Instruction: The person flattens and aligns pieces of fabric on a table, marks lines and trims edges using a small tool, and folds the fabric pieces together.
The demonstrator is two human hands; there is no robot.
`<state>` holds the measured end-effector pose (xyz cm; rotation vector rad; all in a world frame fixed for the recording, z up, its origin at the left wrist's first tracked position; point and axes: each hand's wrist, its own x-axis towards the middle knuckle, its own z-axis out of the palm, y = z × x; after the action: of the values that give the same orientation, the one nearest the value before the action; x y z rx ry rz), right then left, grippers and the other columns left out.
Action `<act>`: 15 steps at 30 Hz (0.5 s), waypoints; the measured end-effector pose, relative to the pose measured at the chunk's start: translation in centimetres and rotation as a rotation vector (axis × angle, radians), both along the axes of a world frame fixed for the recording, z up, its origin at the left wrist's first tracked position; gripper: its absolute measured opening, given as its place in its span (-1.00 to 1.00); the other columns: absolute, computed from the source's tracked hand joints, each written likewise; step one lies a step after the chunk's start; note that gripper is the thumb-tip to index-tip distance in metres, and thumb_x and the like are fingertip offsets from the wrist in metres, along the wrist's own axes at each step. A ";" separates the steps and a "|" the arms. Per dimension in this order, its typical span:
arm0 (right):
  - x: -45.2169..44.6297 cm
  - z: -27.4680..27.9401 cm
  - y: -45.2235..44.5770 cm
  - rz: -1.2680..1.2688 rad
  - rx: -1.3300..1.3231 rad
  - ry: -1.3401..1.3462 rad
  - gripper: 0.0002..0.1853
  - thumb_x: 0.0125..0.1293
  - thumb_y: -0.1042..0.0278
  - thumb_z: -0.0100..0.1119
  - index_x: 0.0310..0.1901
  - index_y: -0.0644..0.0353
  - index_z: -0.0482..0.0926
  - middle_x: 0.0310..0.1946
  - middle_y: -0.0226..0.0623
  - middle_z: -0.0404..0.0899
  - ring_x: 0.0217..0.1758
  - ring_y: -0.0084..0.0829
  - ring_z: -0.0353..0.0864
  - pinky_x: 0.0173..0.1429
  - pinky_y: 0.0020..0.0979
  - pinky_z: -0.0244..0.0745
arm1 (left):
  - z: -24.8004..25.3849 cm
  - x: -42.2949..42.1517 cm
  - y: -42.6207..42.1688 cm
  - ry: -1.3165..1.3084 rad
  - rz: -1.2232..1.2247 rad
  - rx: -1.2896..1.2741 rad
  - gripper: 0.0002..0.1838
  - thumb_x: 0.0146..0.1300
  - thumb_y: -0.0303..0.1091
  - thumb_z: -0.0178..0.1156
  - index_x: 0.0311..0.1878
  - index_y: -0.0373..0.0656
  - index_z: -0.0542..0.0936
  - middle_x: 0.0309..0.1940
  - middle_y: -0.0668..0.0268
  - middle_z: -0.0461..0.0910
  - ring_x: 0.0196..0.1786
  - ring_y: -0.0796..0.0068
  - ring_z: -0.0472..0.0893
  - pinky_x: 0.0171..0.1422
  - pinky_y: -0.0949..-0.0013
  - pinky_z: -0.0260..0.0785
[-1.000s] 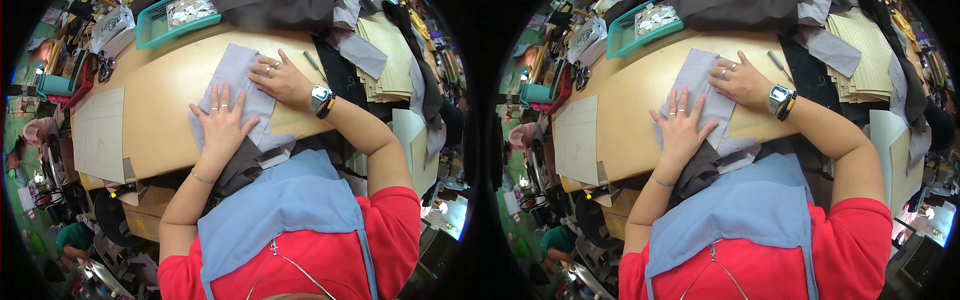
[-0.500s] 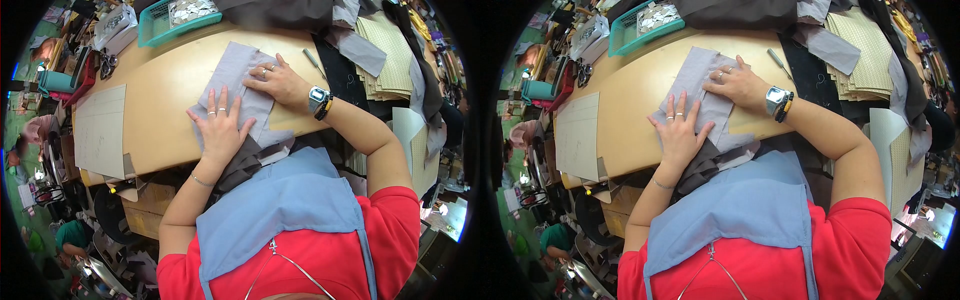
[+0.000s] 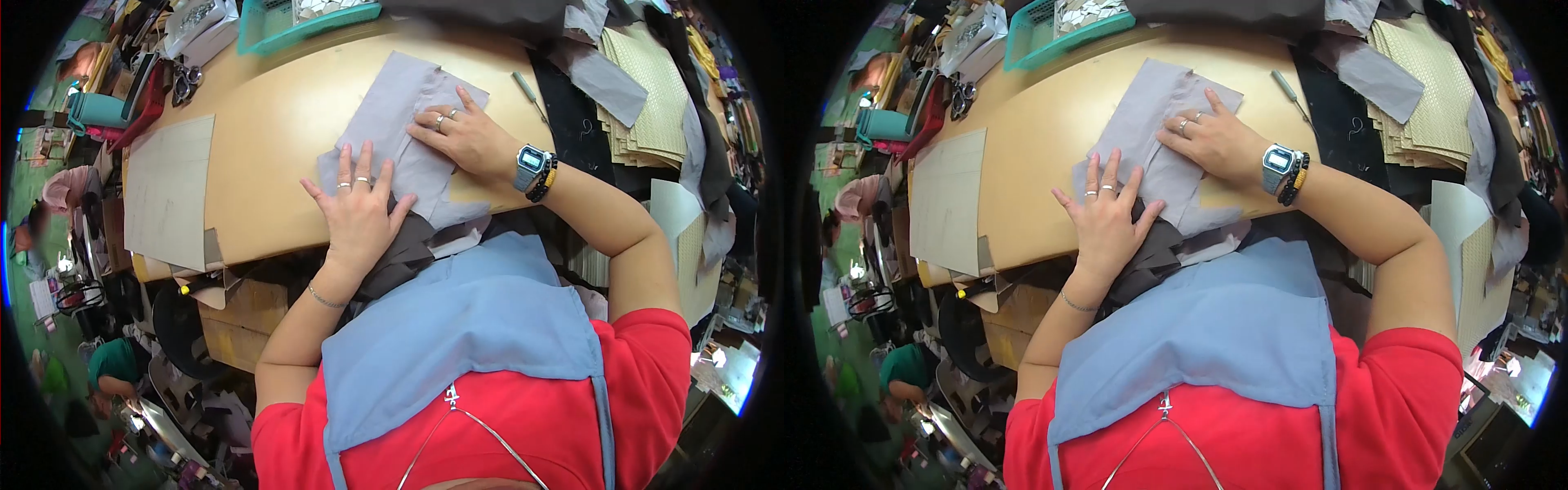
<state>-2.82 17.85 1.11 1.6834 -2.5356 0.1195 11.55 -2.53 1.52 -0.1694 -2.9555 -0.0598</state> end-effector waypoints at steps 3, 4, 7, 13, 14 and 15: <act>0.8 0.4 -0.4 -0.034 0.055 0.007 -0.49 0.32 0.36 0.09 0.32 -0.01 0.41 0.29 -0.24 0.43 0.40 -0.25 0.40 0.42 0.35 0.16 | 0.2 0.6 -0.3 -0.016 0.008 -0.008 -0.45 0.27 0.26 0.17 0.19 0.15 0.65 0.46 0.25 0.32 0.57 0.12 0.14 0.32 -0.73 -0.41; 1.1 0.5 -0.6 -0.045 0.077 0.015 -0.50 0.32 0.36 0.08 0.32 -0.01 0.41 0.28 -0.23 0.43 0.40 -0.25 0.40 0.42 0.36 0.16 | 0.3 0.8 -0.4 -0.016 0.006 -0.015 -0.46 0.28 0.25 0.17 0.19 0.16 0.65 0.46 0.26 0.32 0.57 0.12 0.14 0.32 -0.73 -0.42; 1.4 0.4 -0.8 0.020 -0.019 0.048 -0.50 0.32 0.38 0.07 0.32 -0.03 0.42 0.28 -0.19 0.43 0.40 -0.26 0.41 0.42 0.35 0.15 | 0.4 1.3 -0.8 0.001 -0.004 -0.013 -0.49 0.28 0.23 0.18 0.18 0.21 0.65 0.45 0.27 0.34 0.57 0.12 0.16 0.32 -0.72 -0.44; 2.4 1.3 -1.2 -0.009 0.078 -0.022 -0.46 0.27 0.37 0.14 0.31 -0.04 0.41 0.29 -0.16 0.43 0.40 -0.23 0.41 0.43 0.36 0.13 | 0.4 2.1 -1.3 0.031 -0.021 0.006 -0.53 0.25 0.17 0.23 0.14 0.19 0.66 0.40 0.27 0.40 0.53 0.13 0.22 0.31 -0.73 -0.43; 2.5 1.2 -1.2 0.014 0.069 -0.023 -0.46 0.26 0.37 0.15 0.32 -0.04 0.41 0.29 -0.16 0.43 0.39 -0.23 0.41 0.43 0.36 0.13 | 0.4 2.1 -1.3 0.046 -0.031 0.009 -0.53 0.25 0.16 0.24 0.13 0.16 0.66 0.39 0.26 0.41 0.51 0.12 0.24 0.30 -0.74 -0.40; 2.5 1.0 -1.2 0.036 0.061 -0.024 -0.45 0.25 0.36 0.17 0.32 -0.04 0.40 0.28 -0.16 0.43 0.39 -0.22 0.41 0.43 0.35 0.13 | 0.4 2.1 -1.3 0.035 -0.026 0.004 -0.53 0.26 0.16 0.23 0.14 0.18 0.66 0.39 0.28 0.41 0.53 0.14 0.23 0.32 -0.73 -0.43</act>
<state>-0.27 16.64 2.12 1.7608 -2.5519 0.0662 13.64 -3.84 1.94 -0.2060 -2.9181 -0.0662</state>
